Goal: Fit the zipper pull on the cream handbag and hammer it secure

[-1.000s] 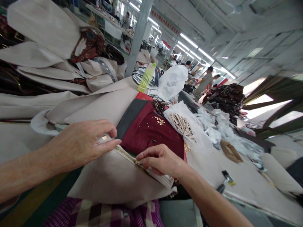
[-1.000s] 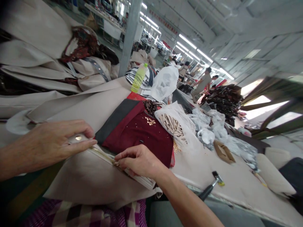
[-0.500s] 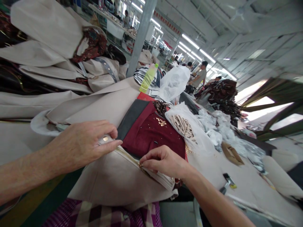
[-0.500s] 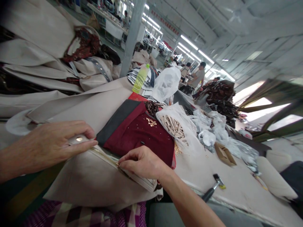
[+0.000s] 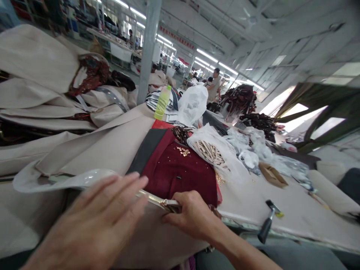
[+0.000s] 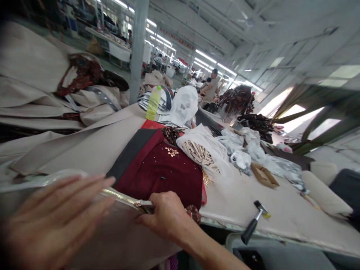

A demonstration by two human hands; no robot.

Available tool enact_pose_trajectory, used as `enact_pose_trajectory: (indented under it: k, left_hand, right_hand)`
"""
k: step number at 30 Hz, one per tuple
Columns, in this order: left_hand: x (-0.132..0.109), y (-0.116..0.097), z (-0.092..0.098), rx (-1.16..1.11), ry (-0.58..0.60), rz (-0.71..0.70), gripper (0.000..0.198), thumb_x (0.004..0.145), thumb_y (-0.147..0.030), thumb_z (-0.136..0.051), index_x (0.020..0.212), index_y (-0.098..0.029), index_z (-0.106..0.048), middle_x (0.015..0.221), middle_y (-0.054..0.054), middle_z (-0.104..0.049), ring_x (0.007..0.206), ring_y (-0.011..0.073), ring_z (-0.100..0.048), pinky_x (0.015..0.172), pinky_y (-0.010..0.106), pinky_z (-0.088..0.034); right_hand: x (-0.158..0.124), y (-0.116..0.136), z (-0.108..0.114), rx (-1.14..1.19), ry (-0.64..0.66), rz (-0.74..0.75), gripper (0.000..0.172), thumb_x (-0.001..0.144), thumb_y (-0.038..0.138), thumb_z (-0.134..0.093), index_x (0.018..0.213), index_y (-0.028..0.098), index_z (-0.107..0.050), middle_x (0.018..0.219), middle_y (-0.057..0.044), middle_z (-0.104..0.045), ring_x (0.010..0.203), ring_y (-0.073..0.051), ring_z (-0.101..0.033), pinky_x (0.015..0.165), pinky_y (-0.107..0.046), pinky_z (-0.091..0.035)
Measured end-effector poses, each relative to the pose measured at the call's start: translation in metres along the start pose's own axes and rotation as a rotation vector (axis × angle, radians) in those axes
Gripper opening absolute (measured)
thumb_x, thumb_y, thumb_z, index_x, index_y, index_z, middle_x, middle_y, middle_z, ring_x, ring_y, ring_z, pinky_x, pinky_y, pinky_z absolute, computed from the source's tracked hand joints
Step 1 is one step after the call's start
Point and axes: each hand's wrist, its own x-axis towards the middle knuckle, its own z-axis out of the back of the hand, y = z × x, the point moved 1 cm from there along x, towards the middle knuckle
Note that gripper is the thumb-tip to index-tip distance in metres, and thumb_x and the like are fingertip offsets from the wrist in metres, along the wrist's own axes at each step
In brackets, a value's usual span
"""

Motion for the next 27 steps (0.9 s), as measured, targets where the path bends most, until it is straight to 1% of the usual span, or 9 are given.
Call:
enact_pose_trajectory:
  k: [2, 4, 8, 11, 14, 18, 21, 24, 27]
  left_hand:
    - [0.002, -0.029, -0.012, -0.026, -0.035, -0.044, 0.030, 0.103, -0.028, -0.045, 0.123, -0.020, -0.065, 0.135, 0.004, -0.065, 0.129, 0.0201, -0.053, 0.122, 0.036, -0.025]
    - [0.008, -0.040, -0.028, 0.011, -0.017, -0.018, 0.036, 0.105, -0.032, -0.040, 0.131, -0.019, -0.061, 0.136, 0.005, -0.065, 0.132, 0.0201, -0.052, 0.123, 0.034, -0.023]
    - [0.023, -0.018, -0.062, 0.068, 0.043, -0.032, 0.042, 0.106, -0.033, -0.037, 0.137, -0.012, -0.057, 0.141, 0.011, -0.061, 0.133, 0.0238, -0.052, 0.114, 0.037, -0.031]
    - [0.021, 0.004, -0.088, 0.067, 0.090, -0.038, 0.043, 0.107, -0.033, -0.033, 0.133, -0.012, -0.060, 0.132, 0.010, -0.067, 0.122, 0.0216, -0.059, 0.105, 0.035, -0.036]
    - [0.007, 0.008, -0.109, 0.041, 0.141, 0.005, 0.040, 0.106, -0.030, -0.035, 0.134, -0.019, -0.061, 0.129, 0.007, -0.068, 0.118, 0.0207, -0.061, 0.102, 0.035, -0.037]
    - [-0.003, -0.004, -0.118, 0.006, 0.172, 0.063, 0.040, 0.103, -0.026, -0.037, 0.137, -0.026, -0.059, 0.134, 0.008, -0.064, 0.125, 0.0230, -0.058, 0.104, 0.038, -0.035]
    - [0.000, -0.009, -0.115, -0.003, 0.202, 0.078, 0.042, 0.102, -0.020, -0.035, 0.134, -0.027, -0.061, 0.134, 0.009, -0.064, 0.126, 0.0239, -0.056, 0.104, 0.039, -0.035]
    - [0.004, -0.010, -0.112, -0.005, 0.220, 0.054, 0.044, 0.100, -0.018, -0.035, 0.135, -0.026, -0.060, 0.132, 0.011, -0.063, 0.127, 0.0254, -0.054, 0.104, 0.040, -0.034]
    - [0.004, -0.010, -0.111, -0.021, 0.214, 0.037, 0.045, 0.097, -0.015, -0.037, 0.136, -0.023, -0.059, 0.131, 0.013, -0.060, 0.127, 0.0269, -0.052, 0.106, 0.041, -0.033]
  right_hand:
    - [0.002, 0.010, 0.014, -0.040, -0.050, -0.004, 0.030, 0.077, 0.042, -0.081, 0.070, 0.017, -0.066, 0.065, 0.000, -0.067, 0.056, -0.011, -0.053, 0.052, -0.026, -0.022]
    - [0.008, 0.018, 0.030, -0.120, -0.110, 0.033, 0.024, 0.082, 0.037, -0.075, 0.071, 0.017, -0.067, 0.068, -0.002, -0.070, 0.057, -0.013, -0.056, 0.053, -0.028, -0.022]
    - [0.036, 0.016, 0.046, -0.256, -0.190, 0.067, 0.023, 0.082, 0.040, -0.073, 0.079, 0.017, -0.072, 0.083, -0.011, -0.076, 0.073, -0.025, -0.069, 0.059, -0.031, -0.030]
    - [0.053, -0.001, 0.029, -0.229, -0.151, 0.035, 0.026, 0.083, 0.039, -0.073, 0.094, 0.016, -0.074, 0.094, -0.013, -0.077, 0.088, -0.031, -0.072, 0.067, -0.032, -0.041]
    - [0.055, -0.021, -0.002, -0.076, -0.164, 0.058, 0.027, 0.097, 0.032, -0.057, 0.118, 0.018, -0.066, 0.102, -0.007, -0.077, 0.094, -0.025, -0.073, 0.077, -0.031, -0.047]
    - [0.038, -0.036, -0.028, 0.175, -0.295, 0.143, 0.024, 0.103, 0.025, -0.041, 0.101, 0.019, -0.065, 0.097, -0.006, -0.073, 0.086, -0.020, -0.069, 0.079, -0.028, -0.045]
    - [0.017, -0.048, -0.021, 0.256, -0.310, 0.152, 0.023, 0.102, 0.028, -0.045, 0.102, 0.021, -0.066, 0.095, -0.004, -0.072, 0.085, -0.019, -0.068, 0.079, -0.027, -0.045]
    - [-0.015, -0.095, 0.000, 0.317, -0.450, -0.022, 0.031, 0.102, 0.044, -0.048, 0.113, 0.023, -0.068, 0.099, -0.005, -0.073, 0.088, -0.019, -0.068, 0.080, -0.027, -0.049]
    - [-0.060, -0.178, 0.018, 0.075, -0.709, -0.428, 0.049, 0.094, 0.061, -0.048, 0.112, 0.020, -0.069, 0.104, -0.010, -0.073, 0.086, -0.027, -0.069, 0.082, -0.038, -0.053]
